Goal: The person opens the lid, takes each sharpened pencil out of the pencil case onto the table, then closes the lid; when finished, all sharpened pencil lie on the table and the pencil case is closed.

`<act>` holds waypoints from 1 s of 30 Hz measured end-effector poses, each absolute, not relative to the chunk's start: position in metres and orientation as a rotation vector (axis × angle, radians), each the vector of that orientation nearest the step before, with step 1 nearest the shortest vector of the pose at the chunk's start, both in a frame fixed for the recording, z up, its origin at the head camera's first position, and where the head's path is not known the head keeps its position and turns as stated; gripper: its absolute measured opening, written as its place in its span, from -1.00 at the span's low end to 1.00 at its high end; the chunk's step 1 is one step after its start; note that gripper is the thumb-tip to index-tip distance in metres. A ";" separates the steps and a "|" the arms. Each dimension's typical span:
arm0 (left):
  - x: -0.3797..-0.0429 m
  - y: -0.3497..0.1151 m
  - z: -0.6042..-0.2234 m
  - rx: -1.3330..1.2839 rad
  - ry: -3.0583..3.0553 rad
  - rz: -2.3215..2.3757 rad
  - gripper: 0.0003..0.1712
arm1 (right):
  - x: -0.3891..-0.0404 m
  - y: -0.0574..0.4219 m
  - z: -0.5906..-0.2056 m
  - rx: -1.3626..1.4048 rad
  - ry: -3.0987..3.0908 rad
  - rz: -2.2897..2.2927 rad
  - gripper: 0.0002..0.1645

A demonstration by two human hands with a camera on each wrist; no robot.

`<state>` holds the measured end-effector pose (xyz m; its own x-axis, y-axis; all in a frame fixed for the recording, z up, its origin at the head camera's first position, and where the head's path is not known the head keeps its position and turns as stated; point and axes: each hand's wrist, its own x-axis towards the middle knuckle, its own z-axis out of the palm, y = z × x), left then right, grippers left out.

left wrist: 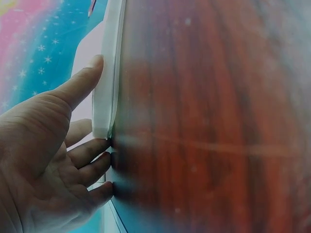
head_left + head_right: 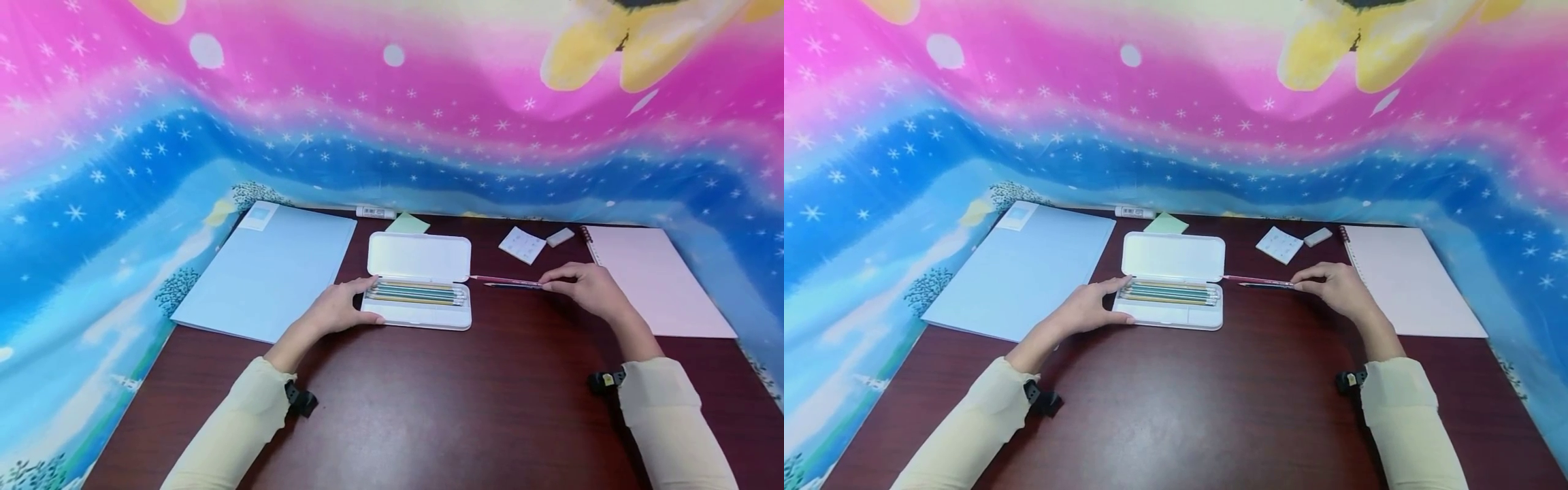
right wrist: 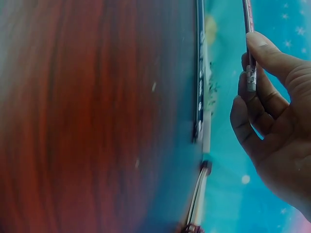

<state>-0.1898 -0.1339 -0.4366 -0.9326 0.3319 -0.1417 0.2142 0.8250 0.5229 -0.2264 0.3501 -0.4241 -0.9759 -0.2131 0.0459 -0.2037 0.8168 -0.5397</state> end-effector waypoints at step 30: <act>-0.192 -0.135 -0.441 0.398 2.770 0.756 0.09 | -0.228 0.385 -0.435 -0.197 2.879 -0.843 -0.76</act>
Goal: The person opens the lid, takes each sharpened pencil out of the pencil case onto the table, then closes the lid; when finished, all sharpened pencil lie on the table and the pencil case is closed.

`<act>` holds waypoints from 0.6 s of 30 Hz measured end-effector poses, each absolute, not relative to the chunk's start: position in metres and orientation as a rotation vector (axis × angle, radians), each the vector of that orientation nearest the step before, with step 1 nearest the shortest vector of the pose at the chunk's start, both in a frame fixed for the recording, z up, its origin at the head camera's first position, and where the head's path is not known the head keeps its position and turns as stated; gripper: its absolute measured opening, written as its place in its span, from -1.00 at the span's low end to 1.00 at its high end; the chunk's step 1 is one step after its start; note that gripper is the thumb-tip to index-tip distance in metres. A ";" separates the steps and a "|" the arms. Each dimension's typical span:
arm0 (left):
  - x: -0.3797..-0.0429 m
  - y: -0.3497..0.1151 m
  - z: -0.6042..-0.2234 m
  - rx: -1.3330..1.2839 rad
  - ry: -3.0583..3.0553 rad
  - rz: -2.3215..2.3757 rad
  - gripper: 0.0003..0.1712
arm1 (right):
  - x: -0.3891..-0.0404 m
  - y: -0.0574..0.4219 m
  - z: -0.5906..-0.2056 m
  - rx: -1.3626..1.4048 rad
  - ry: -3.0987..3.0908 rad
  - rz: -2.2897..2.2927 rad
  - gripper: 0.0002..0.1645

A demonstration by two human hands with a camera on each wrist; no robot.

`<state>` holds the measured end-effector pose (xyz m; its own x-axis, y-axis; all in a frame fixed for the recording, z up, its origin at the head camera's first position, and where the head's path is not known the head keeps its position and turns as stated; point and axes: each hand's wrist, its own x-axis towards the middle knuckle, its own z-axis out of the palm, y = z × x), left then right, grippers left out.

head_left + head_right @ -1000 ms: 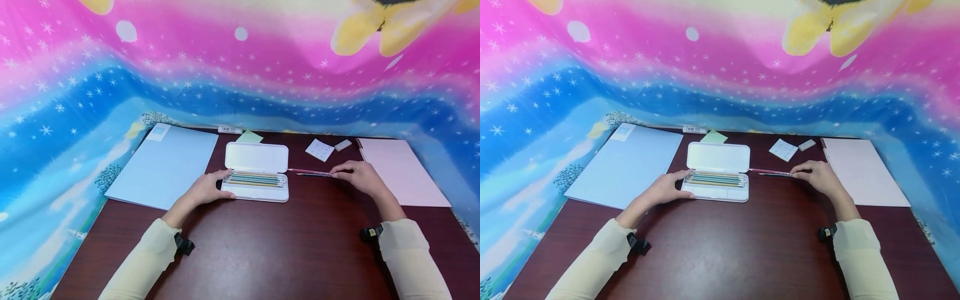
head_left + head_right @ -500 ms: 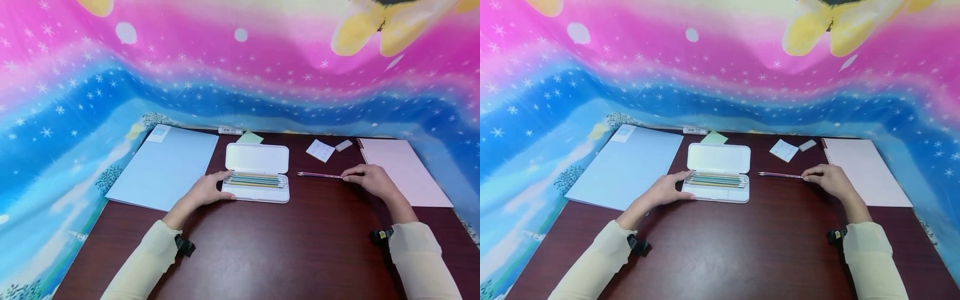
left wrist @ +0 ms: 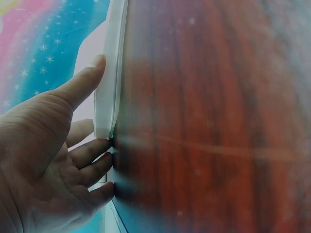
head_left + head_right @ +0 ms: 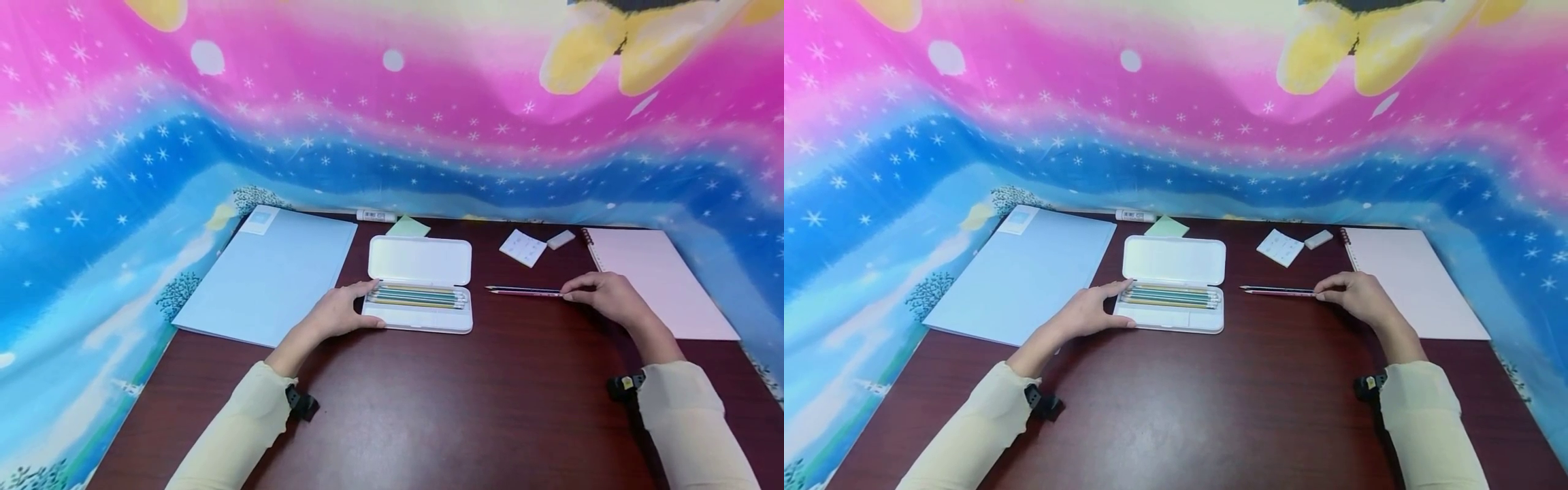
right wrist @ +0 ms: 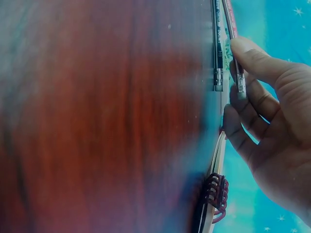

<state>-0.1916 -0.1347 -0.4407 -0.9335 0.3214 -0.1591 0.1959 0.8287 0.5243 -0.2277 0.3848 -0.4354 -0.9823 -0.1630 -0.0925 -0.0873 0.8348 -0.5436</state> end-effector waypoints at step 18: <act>-0.191 -0.135 -0.440 0.403 2.775 0.757 0.10 | -0.238 0.381 -0.443 -0.326 2.888 -0.739 -0.89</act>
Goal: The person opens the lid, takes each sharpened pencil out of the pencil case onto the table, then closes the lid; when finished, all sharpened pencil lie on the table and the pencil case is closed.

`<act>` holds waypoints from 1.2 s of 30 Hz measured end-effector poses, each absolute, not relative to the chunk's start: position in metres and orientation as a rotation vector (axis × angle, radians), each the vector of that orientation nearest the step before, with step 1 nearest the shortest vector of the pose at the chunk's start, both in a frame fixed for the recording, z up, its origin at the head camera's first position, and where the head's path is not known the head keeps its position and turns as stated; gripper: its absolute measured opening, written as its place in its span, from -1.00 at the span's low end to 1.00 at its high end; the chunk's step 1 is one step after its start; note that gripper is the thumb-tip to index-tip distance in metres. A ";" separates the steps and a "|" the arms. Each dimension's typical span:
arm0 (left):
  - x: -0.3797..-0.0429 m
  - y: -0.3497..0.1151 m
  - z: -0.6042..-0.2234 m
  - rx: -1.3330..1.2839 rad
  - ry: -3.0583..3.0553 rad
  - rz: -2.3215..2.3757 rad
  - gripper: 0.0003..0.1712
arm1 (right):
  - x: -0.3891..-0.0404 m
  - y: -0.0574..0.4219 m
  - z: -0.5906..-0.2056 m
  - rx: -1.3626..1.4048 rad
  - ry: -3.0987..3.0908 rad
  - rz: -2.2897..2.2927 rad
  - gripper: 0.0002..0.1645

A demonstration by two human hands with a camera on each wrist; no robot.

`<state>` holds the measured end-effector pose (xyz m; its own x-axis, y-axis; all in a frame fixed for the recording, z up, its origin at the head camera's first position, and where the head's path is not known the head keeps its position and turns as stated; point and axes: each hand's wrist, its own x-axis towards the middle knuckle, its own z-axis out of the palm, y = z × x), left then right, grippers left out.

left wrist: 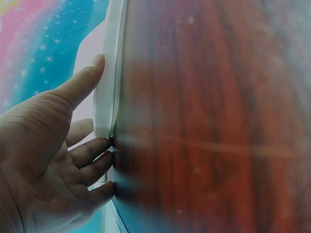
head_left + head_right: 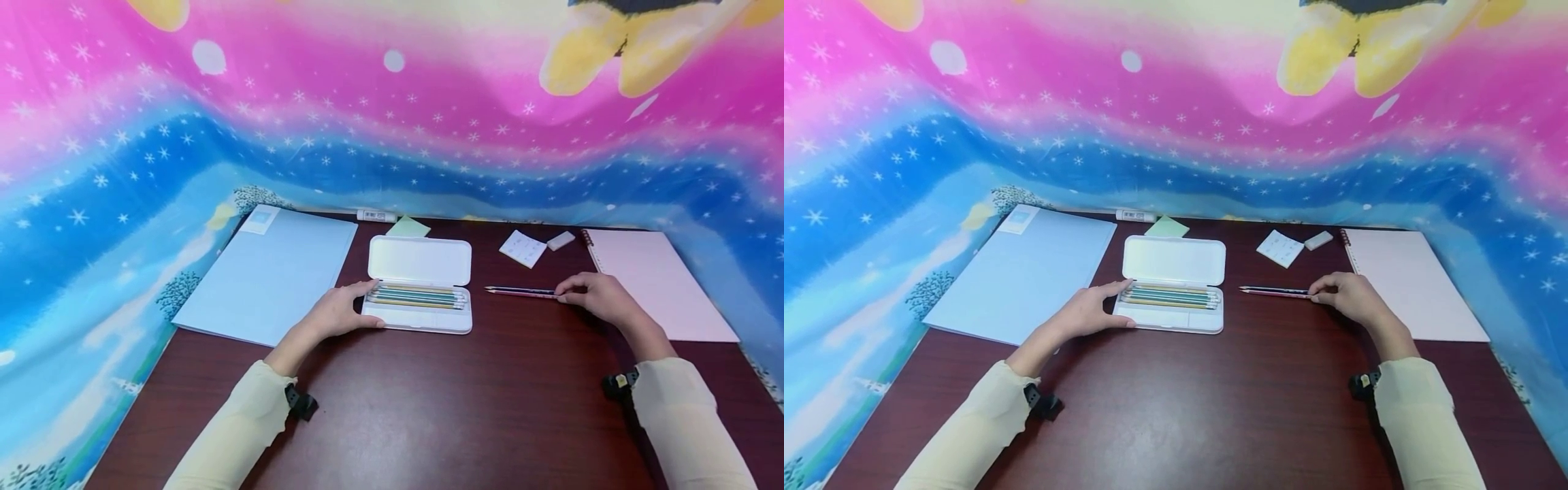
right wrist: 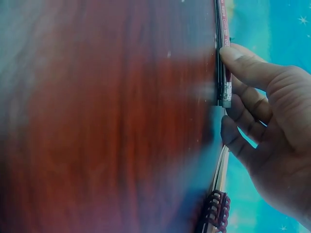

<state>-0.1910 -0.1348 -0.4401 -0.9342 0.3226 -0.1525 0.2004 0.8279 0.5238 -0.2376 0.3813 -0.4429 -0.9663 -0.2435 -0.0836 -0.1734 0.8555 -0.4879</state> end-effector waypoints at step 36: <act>-0.191 -0.135 -0.439 0.414 2.778 0.749 0.09 | -0.240 0.373 -0.442 -0.424 2.937 -0.659 -0.69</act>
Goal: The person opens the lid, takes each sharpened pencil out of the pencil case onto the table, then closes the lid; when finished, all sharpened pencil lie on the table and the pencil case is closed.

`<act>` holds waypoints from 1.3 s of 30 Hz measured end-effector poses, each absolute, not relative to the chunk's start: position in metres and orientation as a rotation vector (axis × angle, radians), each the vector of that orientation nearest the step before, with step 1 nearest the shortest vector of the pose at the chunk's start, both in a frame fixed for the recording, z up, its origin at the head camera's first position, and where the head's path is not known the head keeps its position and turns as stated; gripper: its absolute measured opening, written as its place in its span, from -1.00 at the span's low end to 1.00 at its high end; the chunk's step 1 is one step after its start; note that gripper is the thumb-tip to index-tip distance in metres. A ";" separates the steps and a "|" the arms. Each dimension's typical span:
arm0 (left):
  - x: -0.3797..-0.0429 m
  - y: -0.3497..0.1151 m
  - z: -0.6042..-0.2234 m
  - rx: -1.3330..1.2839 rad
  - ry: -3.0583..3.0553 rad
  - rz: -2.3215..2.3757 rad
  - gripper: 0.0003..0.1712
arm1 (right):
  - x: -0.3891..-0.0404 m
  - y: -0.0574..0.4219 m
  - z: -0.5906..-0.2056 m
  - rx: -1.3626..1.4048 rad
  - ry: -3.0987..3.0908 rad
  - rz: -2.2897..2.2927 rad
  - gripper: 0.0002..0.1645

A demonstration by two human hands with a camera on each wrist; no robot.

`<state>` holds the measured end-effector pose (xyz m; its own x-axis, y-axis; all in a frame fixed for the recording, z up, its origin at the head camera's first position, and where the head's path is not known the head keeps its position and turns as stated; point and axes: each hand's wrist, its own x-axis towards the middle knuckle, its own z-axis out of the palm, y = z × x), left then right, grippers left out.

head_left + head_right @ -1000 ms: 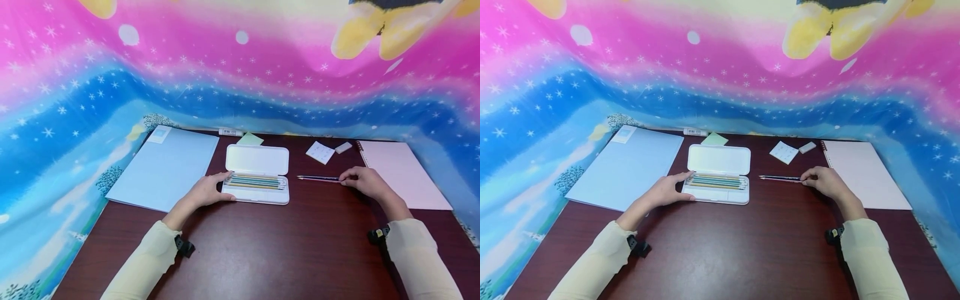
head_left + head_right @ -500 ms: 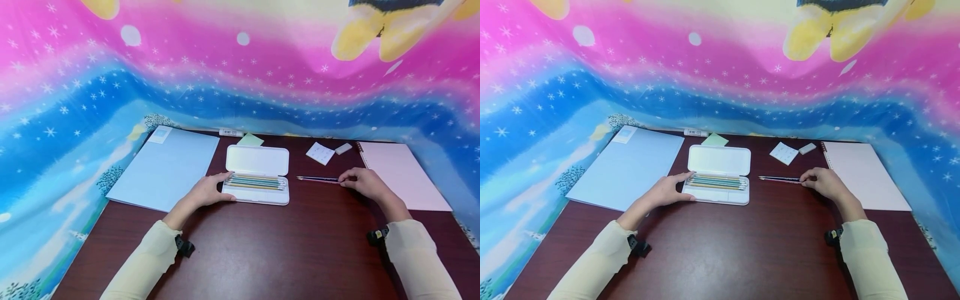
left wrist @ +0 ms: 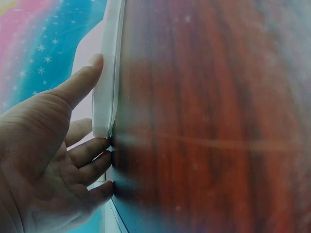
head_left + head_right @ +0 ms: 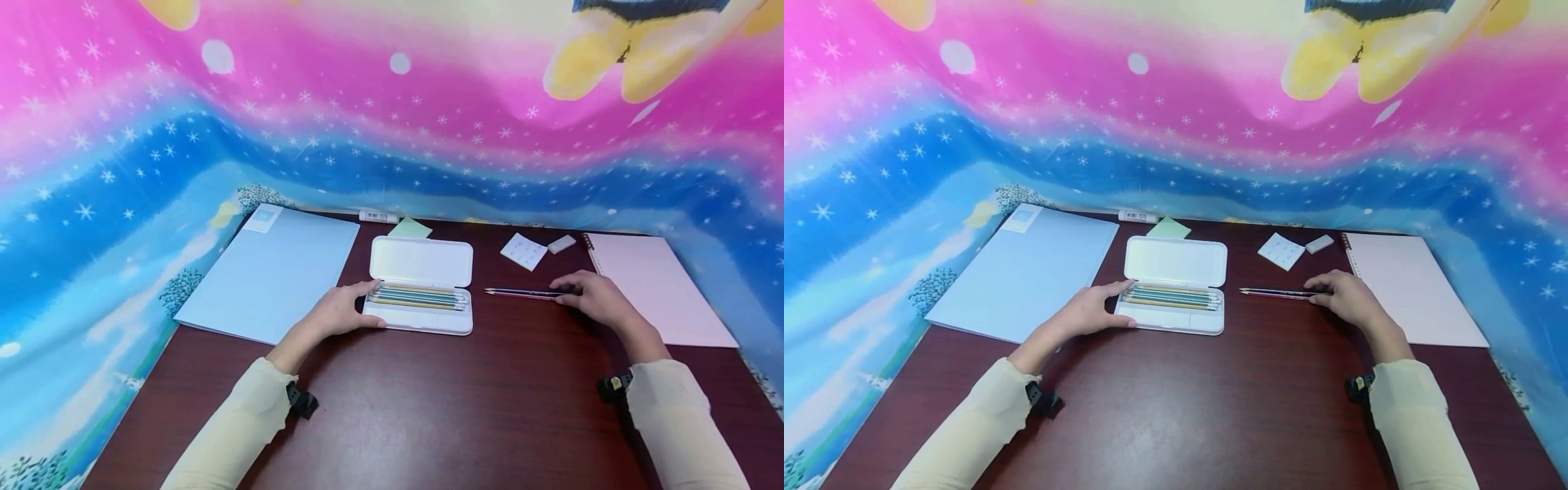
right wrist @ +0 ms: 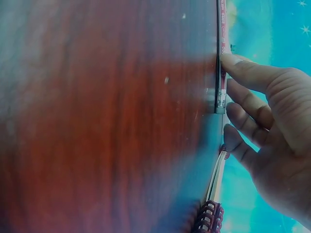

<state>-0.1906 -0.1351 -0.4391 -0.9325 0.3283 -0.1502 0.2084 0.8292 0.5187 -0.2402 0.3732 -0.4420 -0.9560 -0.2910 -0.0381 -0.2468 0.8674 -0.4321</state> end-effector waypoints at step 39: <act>-0.188 -0.136 -0.442 0.422 2.809 0.739 0.10 | -0.232 0.230 -0.413 -0.635 2.730 -0.887 -0.58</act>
